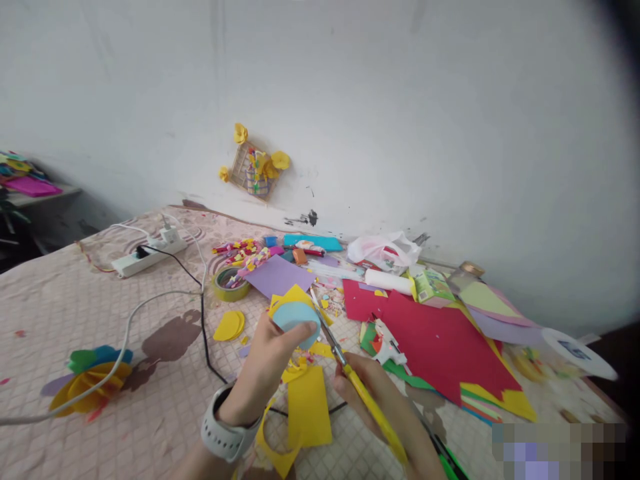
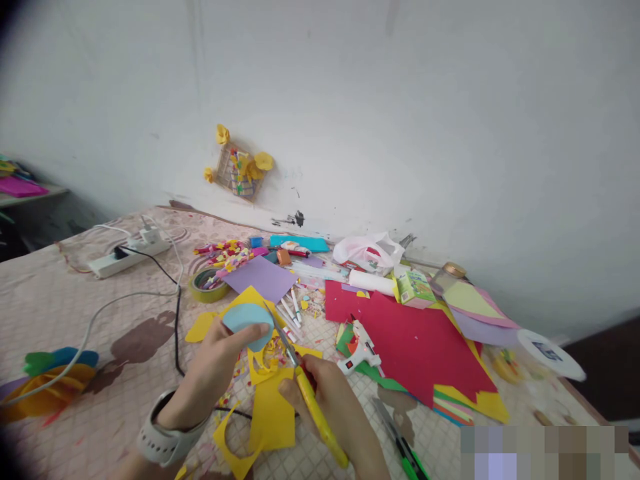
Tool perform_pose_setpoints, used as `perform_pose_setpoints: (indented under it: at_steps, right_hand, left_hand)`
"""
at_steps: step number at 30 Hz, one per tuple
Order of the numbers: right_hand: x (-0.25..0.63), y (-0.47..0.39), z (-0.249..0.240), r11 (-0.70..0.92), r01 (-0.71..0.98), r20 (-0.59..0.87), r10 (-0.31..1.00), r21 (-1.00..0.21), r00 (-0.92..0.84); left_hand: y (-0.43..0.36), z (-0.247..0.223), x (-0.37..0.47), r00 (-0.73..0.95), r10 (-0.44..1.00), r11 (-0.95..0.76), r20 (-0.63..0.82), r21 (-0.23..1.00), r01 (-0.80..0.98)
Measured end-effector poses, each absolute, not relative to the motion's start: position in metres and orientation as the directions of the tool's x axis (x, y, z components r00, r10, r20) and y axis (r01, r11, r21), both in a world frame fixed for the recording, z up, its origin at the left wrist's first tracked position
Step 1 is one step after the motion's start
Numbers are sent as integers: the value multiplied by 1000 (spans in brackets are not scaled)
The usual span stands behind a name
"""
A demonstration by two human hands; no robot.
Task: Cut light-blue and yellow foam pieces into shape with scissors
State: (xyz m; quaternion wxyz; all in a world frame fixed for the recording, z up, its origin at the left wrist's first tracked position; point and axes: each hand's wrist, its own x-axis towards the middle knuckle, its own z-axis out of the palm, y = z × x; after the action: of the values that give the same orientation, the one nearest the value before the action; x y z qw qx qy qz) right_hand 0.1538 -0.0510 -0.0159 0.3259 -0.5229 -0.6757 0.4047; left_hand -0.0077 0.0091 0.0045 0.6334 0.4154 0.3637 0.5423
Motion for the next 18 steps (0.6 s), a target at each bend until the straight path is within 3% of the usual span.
perform_pose_setpoints:
  at_steps: [18]
  right_hand:
    - [159,-50,-20,92,532,-27,977,-842,-212]
  left_hand:
    - [16,-6,-15,233,972,69,17,932,-355]
